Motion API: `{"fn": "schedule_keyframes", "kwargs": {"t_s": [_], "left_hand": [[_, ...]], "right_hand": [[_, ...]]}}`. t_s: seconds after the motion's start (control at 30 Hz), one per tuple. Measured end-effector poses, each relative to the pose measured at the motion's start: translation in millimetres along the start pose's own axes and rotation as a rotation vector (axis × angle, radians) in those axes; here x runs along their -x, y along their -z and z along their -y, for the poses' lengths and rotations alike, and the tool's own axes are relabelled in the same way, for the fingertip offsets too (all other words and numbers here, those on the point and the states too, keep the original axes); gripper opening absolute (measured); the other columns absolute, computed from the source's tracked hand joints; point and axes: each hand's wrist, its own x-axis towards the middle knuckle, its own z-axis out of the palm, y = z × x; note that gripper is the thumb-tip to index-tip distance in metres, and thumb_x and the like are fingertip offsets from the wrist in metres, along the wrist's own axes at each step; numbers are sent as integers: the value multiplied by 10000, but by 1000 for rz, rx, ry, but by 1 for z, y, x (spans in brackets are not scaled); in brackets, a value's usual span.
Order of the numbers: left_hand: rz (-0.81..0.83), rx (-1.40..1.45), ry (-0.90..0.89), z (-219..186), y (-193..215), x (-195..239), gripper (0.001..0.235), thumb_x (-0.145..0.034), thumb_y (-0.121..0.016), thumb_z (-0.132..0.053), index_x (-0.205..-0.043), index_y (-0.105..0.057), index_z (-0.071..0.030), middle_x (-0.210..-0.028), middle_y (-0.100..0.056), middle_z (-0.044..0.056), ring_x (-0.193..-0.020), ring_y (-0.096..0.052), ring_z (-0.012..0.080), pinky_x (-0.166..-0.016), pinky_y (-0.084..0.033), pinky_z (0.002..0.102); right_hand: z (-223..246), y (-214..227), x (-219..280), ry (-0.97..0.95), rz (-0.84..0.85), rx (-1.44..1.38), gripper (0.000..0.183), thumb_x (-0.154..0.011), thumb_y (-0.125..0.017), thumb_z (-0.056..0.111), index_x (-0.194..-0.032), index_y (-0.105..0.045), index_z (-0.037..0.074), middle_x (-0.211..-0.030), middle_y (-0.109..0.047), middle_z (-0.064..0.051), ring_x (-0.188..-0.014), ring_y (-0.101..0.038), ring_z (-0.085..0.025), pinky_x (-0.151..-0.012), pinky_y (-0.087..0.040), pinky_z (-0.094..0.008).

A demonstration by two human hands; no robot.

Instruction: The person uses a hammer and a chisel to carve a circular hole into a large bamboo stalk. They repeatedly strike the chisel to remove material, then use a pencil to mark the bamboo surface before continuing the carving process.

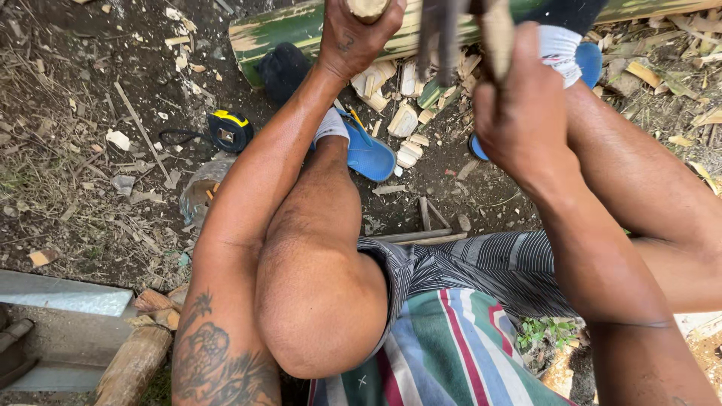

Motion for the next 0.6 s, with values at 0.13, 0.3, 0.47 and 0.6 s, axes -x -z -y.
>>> {"fn": "schedule_keyframes", "kwargs": {"t_s": [0.13,0.3,0.47,0.6], "left_hand": [[-43,-10,-68,22,5,10,542,-913,-887,-249,-1222,-525,11,-1100,-607,140,-1033,-647,256,-902,-546,416],[134,84,99,63,4,28,615,-895,-946,-256,-1269,-506,-44,-1213,-573,116,-1134,-594,242,-996,-515,391],[84,102,35,67,-1,32,665,-871,-975,-295,-1274,-532,-3,-1252,-610,129,-1219,-606,272,-1074,-504,408],[122,-3,203,49,5,20,492,-821,-894,-353,-1143,-665,-60,-1086,-713,66,-1065,-735,215,-959,-609,374]], "right_hand": [[20,4,-24,71,149,231,330,-962,-670,29,-1152,-403,-9,-801,-649,-227,-668,-646,-460,-611,-499,-556],[45,36,-3,84,24,109,369,-964,-645,-18,-1234,-393,-29,-889,-652,-260,-741,-666,-467,-644,-504,-556],[43,6,-21,-69,27,142,414,-912,-715,61,-1186,-418,-30,-844,-668,-259,-752,-658,-492,-625,-511,-548],[29,0,-40,121,177,241,340,-961,-689,41,-1181,-439,-29,-882,-677,-256,-723,-649,-478,-630,-489,-564]]}}
